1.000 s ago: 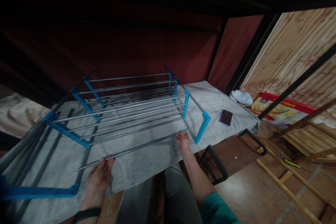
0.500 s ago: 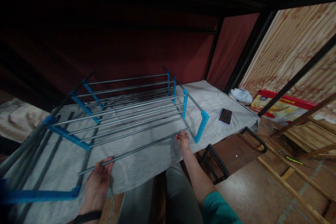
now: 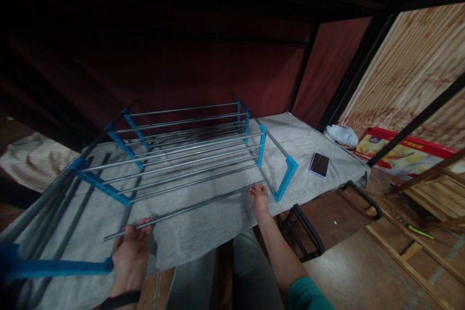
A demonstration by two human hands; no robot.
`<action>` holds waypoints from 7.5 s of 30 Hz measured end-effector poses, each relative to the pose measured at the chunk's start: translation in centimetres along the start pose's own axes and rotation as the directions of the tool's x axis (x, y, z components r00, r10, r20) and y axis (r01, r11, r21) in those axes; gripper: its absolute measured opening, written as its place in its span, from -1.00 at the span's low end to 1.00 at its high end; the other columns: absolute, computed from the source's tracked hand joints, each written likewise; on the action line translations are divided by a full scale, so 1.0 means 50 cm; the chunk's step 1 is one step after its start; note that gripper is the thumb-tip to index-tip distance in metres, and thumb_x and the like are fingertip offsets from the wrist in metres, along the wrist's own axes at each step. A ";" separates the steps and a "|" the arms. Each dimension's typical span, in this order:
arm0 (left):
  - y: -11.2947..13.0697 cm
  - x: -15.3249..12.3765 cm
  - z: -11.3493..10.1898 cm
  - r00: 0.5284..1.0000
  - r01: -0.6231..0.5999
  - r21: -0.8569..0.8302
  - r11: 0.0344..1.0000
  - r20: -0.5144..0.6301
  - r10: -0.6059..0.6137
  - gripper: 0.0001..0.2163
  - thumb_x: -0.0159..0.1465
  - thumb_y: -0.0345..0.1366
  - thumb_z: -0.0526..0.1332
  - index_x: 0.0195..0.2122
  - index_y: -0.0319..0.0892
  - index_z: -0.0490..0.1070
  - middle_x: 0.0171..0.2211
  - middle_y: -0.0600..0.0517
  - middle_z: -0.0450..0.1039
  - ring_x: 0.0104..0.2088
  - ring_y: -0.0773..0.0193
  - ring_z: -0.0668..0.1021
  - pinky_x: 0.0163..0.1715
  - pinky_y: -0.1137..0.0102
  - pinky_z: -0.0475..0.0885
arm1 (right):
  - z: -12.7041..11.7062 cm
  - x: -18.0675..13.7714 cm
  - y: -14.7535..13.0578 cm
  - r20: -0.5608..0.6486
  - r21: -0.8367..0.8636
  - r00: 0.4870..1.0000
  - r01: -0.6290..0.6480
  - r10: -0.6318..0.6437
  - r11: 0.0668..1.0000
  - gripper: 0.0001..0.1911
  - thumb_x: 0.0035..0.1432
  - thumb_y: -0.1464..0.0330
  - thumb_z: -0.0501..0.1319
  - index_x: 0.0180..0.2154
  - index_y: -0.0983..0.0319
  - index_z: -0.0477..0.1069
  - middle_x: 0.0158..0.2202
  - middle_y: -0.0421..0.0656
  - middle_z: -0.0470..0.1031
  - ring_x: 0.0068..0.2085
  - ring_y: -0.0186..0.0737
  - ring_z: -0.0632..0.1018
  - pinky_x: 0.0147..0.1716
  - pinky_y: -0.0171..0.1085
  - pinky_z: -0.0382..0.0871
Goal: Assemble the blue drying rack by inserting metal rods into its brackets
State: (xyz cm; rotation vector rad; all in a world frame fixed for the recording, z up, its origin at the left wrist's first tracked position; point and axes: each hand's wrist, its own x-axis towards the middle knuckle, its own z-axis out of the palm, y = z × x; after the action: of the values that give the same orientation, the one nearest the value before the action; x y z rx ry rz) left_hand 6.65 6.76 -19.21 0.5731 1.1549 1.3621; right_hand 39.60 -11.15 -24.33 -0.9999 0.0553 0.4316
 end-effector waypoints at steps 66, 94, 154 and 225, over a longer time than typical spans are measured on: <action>0.035 -0.055 0.042 0.984 -0.174 -0.059 0.983 0.016 0.175 -0.70 0.07 -0.14 0.39 -0.34 -0.20 0.35 -0.40 0.05 0.48 -0.41 0.39 0.54 -0.40 0.49 0.39 | -0.040 0.012 0.004 0.038 -0.081 0.997 0.072 -0.069 0.994 -0.31 -0.23 0.36 0.34 -0.05 -0.02 0.08 -0.44 -0.45 0.37 -0.47 -0.38 0.50 -0.45 -0.33 0.41; 0.117 -0.181 0.170 0.872 -0.334 -0.005 0.943 0.378 0.311 -0.77 0.18 -0.20 0.32 -0.20 -0.16 0.36 -0.31 -0.03 0.54 -0.23 0.23 0.59 -0.33 0.42 0.43 | -0.017 -0.012 0.015 0.095 -0.239 0.989 0.134 -0.114 0.962 -0.51 -0.22 0.16 0.38 -0.24 0.16 0.29 -0.42 -0.32 0.47 -0.49 -0.38 0.45 -0.51 -0.34 0.39; 0.043 -0.229 0.238 0.592 -0.614 0.168 0.771 0.745 0.308 -0.73 0.36 -0.15 0.08 0.02 -0.12 0.35 -0.26 -0.01 0.48 -0.21 0.23 0.53 -0.13 0.29 0.45 | 0.010 -0.045 0.023 0.587 -0.767 0.809 0.570 -0.037 0.295 -0.81 0.18 0.36 0.12 -0.21 0.11 0.49 -0.19 -0.15 0.57 -0.14 -0.22 0.56 -0.08 -0.28 0.37; -0.019 -0.068 0.002 0.426 -0.827 0.411 -0.383 0.904 0.049 -0.58 0.23 -0.53 -0.04 0.02 -0.22 0.47 -0.16 -0.15 0.53 -0.12 0.05 0.51 0.05 0.15 0.21 | 0.001 -0.006 0.018 -0.004 -0.242 0.984 0.174 -0.180 0.955 -0.26 -0.03 0.18 0.26 0.15 0.13 0.00 -0.41 -0.34 0.46 -0.48 -0.31 0.49 -0.48 -0.32 0.38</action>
State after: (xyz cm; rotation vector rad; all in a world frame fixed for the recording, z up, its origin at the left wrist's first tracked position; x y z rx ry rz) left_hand 7.77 3.42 -18.99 2.9199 1.1638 0.4352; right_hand 39.00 -10.76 -24.93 -1.2385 -0.0644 0.2639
